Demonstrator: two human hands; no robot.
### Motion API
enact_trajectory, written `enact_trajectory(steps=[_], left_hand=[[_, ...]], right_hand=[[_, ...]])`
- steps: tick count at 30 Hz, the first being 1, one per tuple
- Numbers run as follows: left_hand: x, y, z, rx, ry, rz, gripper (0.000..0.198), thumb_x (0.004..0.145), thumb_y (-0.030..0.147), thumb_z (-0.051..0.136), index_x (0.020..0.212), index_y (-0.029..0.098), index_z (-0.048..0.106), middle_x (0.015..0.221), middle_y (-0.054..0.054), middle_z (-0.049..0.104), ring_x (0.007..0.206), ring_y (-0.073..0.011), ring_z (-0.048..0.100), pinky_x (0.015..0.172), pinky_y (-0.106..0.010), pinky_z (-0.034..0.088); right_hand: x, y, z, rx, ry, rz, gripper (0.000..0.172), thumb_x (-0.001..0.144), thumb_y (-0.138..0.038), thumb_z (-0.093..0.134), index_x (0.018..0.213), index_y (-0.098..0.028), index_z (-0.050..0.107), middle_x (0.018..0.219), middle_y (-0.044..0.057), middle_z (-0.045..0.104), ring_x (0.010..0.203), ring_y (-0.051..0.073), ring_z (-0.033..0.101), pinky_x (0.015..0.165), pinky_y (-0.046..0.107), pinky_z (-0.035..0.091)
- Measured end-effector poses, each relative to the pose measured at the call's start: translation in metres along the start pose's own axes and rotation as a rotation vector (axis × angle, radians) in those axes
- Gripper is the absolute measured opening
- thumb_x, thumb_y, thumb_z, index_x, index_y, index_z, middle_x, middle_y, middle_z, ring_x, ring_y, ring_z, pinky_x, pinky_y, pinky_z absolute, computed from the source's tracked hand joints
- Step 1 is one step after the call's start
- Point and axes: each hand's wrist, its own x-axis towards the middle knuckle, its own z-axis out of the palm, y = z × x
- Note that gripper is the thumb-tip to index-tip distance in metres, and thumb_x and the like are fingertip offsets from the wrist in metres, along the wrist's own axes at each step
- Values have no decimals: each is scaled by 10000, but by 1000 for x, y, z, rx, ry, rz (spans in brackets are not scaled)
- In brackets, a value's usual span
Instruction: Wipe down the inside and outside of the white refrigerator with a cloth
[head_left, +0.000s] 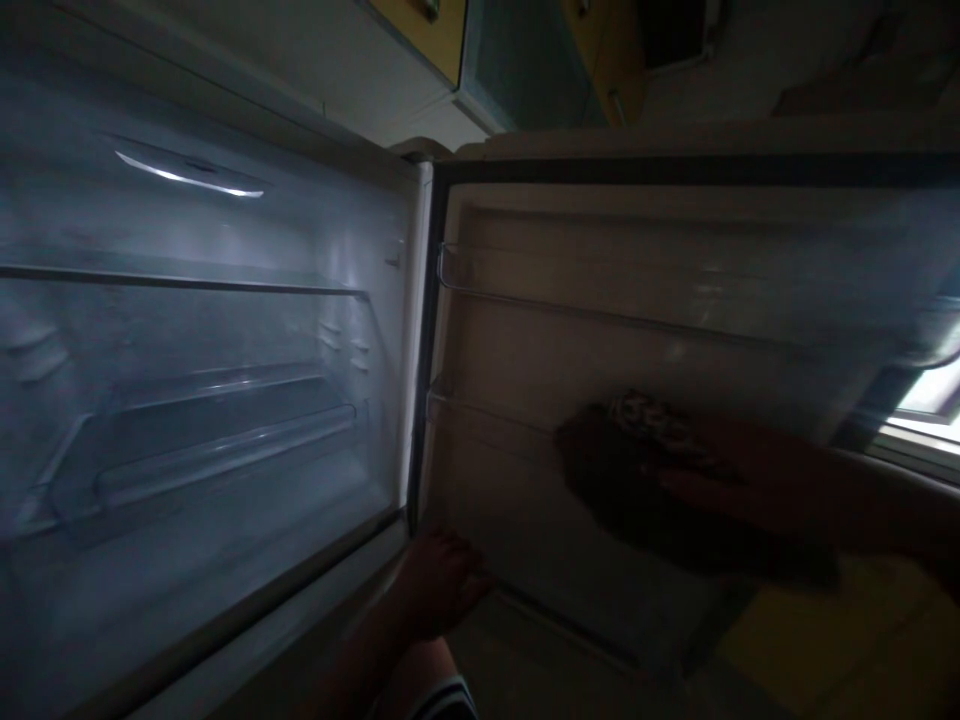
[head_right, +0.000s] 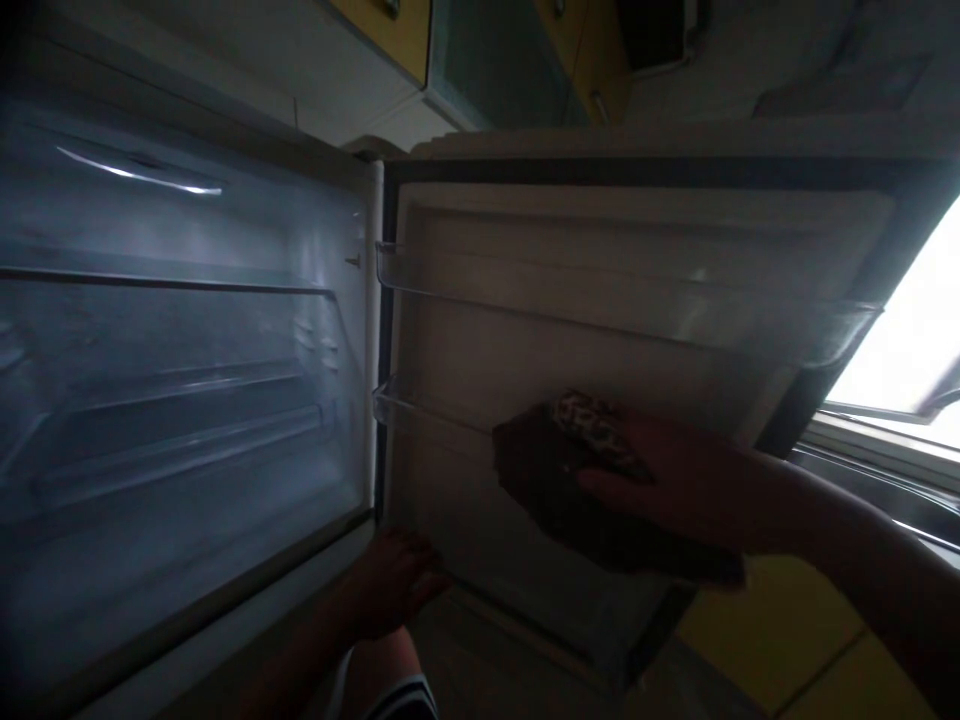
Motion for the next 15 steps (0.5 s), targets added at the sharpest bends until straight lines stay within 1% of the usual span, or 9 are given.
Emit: enact_trajectory(steps=[1,2,4,5,8,10,12,13,15], left_hand=[[0,1,0,3,-31,-11,572,1066,724,526,1087,236,824,1108,-123,832,1118,-329,780,1019,-495,557],[1,2,-1,5,-64,-21,625,1021,792,552,1087,236,831,1114,-131,836,1124,-347,783,1004,-498,564],[3,4,-4,7,-115,-46,706,911,882,639,1112,236,841,1139,-143,842,1142,-385,786,999,-508,570],[3,5,-5,9,-127,-62,721,877,893,674,1116,235,844,1146,-146,844,1146,-398,787,1006,-515,570],[4,6,-4,5,-113,-105,716,862,882,705,1135,235,848,1173,-153,845,1165,-415,783,1024,-533,569],[4,5,-1,8,-106,-120,712,873,882,689,1122,235,855,1172,-162,845,1170,-419,782,1018,-538,573],[5,6,0,16,-117,-135,731,872,892,678,1108,224,858,1163,-175,846,1161,-422,785,1014,-541,577],[5,6,-1,22,-125,-143,750,870,902,670,1108,217,858,1160,-182,845,1157,-425,787,1018,-545,577],[6,7,-3,33,-139,-157,787,864,917,660,1130,203,855,1169,-193,842,1164,-434,786,1031,-554,576]], right_hand=[[17,-11,-2,11,-84,-14,635,870,-782,797,1338,-353,780,1147,90,859,878,343,841,700,478,721],[34,-25,-1,2,-117,-25,742,793,-792,868,1354,-317,770,1207,111,845,944,363,840,764,490,730],[66,-56,9,-38,-92,-66,922,723,-784,929,1441,-245,719,1361,160,785,1128,403,806,944,539,708],[82,-73,17,-55,-73,-88,951,735,-769,931,1473,-217,695,1403,178,759,1190,409,782,1010,555,682],[127,-116,39,-70,-120,-121,930,794,-726,920,1476,-140,685,1419,222,733,1246,410,746,1085,561,631],[153,-134,49,-43,-170,-116,901,831,-688,918,1470,-98,684,1454,247,711,1306,412,716,1135,554,596],[169,-142,52,10,-172,-113,846,865,-644,913,1467,-94,686,1491,245,694,1359,398,690,1184,541,563],[171,-142,52,43,-163,-116,812,882,-622,906,1471,-108,687,1507,233,690,1379,387,682,1201,538,551],[162,-132,45,107,-147,-120,740,910,-593,887,1465,-142,699,1513,201,700,1386,372,685,1211,540,547]])
